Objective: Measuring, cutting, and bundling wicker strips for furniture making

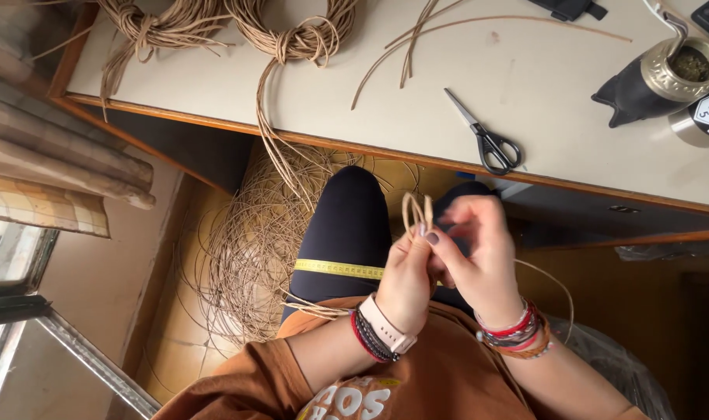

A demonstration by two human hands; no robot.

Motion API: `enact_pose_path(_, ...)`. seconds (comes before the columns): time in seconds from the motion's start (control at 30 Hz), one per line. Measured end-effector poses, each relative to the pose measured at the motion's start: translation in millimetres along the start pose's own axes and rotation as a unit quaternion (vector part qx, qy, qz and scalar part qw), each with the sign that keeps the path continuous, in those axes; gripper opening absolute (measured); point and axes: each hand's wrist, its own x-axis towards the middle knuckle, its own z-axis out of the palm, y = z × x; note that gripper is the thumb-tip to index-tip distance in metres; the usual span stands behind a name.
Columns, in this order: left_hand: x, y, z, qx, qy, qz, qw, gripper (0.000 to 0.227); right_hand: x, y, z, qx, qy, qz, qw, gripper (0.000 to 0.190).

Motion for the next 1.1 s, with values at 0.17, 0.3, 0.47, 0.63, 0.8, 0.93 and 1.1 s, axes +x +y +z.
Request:
enact_pose_path(0.17, 21, 76, 27, -0.113, 0.021, 0.066, 0.991, 0.035, -23, 3, 7, 0.171, -0.148, 0.125, 0.966, 0.027)
enact_pose_path(0.3, 47, 137, 5, -0.230, 0.006, 0.112, 0.967, 0.029, -21, 12, -21, 0.151, -0.248, 0.181, 0.940, 0.034)
enact_pose_path(0.47, 59, 182, -81, -0.332, -0.003, 0.122, 0.936, 0.018, -7, 5, -88, -0.229, -0.375, 0.082, 0.894, 0.024)
enact_pose_path(0.63, 30, 186, -106, -0.332, 0.051, 0.174, 0.926, 0.030, 9, 2, -125, -0.356, -0.435, 0.027, 0.826, 0.020)
enact_pose_path(0.8, -19, 180, -76, 0.192, 0.125, -0.029, 0.973, 0.028, 33, -19, -124, -0.454, -0.404, 0.033, 0.794, 0.027)
enact_pose_path(0.93, -41, 144, -91, 0.597, -0.323, 0.275, 0.680, 0.016, 33, -24, -83, -0.465, -0.433, -0.010, 0.772, 0.021)
enact_pose_path(1.1, -43, 121, -5, 0.639, -0.248, 0.314, 0.656, 0.076, 26, -35, -32, -0.434, -0.488, -0.122, 0.747, 0.022)
